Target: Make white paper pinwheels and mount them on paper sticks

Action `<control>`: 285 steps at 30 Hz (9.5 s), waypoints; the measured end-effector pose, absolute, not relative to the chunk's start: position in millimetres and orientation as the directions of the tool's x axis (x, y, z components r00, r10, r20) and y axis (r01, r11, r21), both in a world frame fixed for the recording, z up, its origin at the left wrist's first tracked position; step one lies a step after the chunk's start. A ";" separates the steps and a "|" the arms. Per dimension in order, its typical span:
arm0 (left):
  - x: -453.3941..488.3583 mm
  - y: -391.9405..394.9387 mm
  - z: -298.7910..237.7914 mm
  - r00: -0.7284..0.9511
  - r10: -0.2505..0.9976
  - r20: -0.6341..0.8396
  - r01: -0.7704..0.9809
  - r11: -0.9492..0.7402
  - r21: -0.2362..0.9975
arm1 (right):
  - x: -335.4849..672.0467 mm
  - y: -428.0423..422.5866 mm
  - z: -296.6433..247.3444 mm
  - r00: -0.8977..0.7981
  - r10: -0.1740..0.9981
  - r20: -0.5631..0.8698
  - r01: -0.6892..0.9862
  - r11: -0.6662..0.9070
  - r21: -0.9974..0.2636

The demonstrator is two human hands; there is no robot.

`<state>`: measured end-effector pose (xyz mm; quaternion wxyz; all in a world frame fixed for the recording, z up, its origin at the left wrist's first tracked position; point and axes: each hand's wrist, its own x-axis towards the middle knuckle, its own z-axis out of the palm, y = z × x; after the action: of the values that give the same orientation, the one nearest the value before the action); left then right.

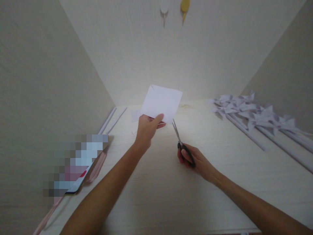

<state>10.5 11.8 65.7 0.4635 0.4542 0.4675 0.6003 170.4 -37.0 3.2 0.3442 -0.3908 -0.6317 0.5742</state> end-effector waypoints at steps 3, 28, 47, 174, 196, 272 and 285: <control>12.8 11.0 64.5 -0.145 0.985 0.088 -0.124 -0.107 0.987 | 170.7 -36.9 2.2 -0.467 0.884 -0.015 0.099 0.035 -0.994; 16.8 10.3 58.9 -0.131 0.989 0.070 -0.123 -0.087 0.989 | 167.9 -36.9 4.9 -0.436 0.899 0.040 0.112 0.099 -0.989; 17.2 8.2 63.8 -0.122 0.991 0.059 -0.137 -0.076 0.988 | 168.1 -37.4 6.5 -0.442 0.897 0.020 0.117 0.080 -0.990; 22.7 0.9 67.5 -0.036 0.999 -0.002 -0.143 -0.003 0.990 | 171.2 -38.4 2.6 -0.374 0.923 0.090 0.270 0.202 -0.941; 21.7 0.1 66.2 0.005 1.000 0.019 -0.100 -0.018 0.995 | 170.5 -37.2 3.4 -0.347 0.934 0.088 0.281 0.193 -0.940; 12.1 -12.8 -5.9 -0.261 0.964 -0.044 -0.169 -0.001 0.986 | 143.9 -7.9 -8.4 -0.127 0.979 0.157 0.012 0.160 -0.987; 13.2 -16.8 -3.3 -0.300 0.954 0.017 -0.039 -0.030 0.999 | 142.6 -8.1 -7.8 -0.155 0.980 0.127 -0.017 0.126 -0.992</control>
<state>13.2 -16.8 -3.3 0.4231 0.4137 0.5532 0.5864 142.6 -8.1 -7.8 0.4918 -0.4250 -0.5665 0.5065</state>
